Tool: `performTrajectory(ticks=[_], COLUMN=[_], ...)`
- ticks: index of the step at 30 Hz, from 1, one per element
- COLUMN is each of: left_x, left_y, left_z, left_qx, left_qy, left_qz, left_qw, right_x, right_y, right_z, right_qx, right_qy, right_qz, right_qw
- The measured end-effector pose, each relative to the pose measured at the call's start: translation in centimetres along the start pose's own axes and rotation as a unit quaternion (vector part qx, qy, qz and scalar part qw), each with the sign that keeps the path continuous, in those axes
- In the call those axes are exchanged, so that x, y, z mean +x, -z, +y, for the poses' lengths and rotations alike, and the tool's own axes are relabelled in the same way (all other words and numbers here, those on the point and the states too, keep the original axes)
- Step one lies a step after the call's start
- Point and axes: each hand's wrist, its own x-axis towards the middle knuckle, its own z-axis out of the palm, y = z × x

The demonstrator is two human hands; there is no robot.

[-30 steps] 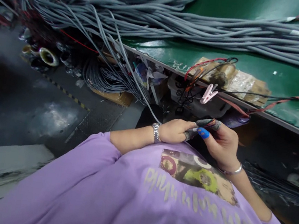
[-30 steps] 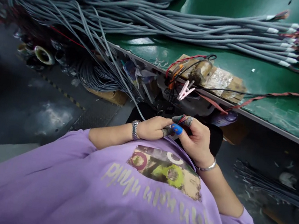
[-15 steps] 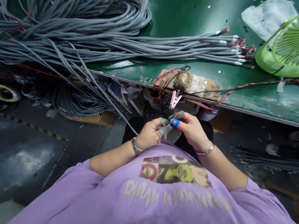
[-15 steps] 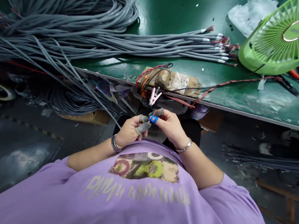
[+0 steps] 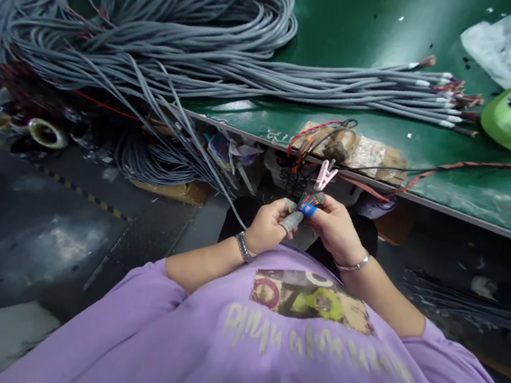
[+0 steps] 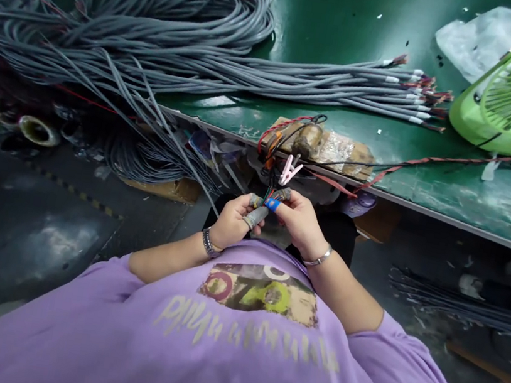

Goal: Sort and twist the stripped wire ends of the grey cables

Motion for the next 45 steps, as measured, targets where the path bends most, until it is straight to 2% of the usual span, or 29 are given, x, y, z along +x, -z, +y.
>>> performTrajectory(ticks=[3,7,11,13,17,22,26,30,39,45], left_x=[0.0,0.3,0.5,0.5,0.3,-0.1,-0.1,0.2,0.0,0.3], left_y=[0.0,-0.2,-0.4,-0.4,-0.2,-0.3,-0.5,-0.3,-0.5,-0.2], left_z=[-0.1,-0.2,-0.1,0.0,-0.2,-0.2,0.0,-0.1,0.1,-0.4], left_qx=[0.005,-0.065,-0.139,-0.149,-0.119,-0.059,-0.028,-0.014,-0.049,-0.062], left_qy=[-0.004,0.007,0.02,0.021,0.001,-0.001,0.023,0.065,0.031,0.046], left_qz=[0.002,0.033,0.083,0.091,0.086,0.034,-0.005,-0.048,-0.017,-0.014], left_qw=[1.0,0.997,0.987,0.984,0.989,0.998,0.999,0.997,0.998,0.997], right_x=[0.0,-0.2,-0.8,-1.0,-0.8,-0.3,-0.1,0.1,0.2,0.3], right_y=[0.0,0.0,0.1,0.3,0.7,0.6,0.3,0.3,0.0,0.0], right_z=[-0.1,0.1,0.6,0.7,0.2,-0.7,-0.9,-0.8,-0.4,0.0], right_qx=[-0.01,-0.032,-0.154,-0.197,-0.153,-0.078,-0.06,-0.11,-0.058,-0.041], right_qy=[0.011,0.047,0.148,0.175,0.126,0.049,0.051,0.046,0.035,0.023], right_qz=[0.004,0.006,0.009,-0.003,-0.025,-0.05,-0.047,-0.057,-0.013,-0.012], right_qw=[1.0,0.998,0.977,0.965,0.98,0.994,0.996,0.991,0.998,0.999])
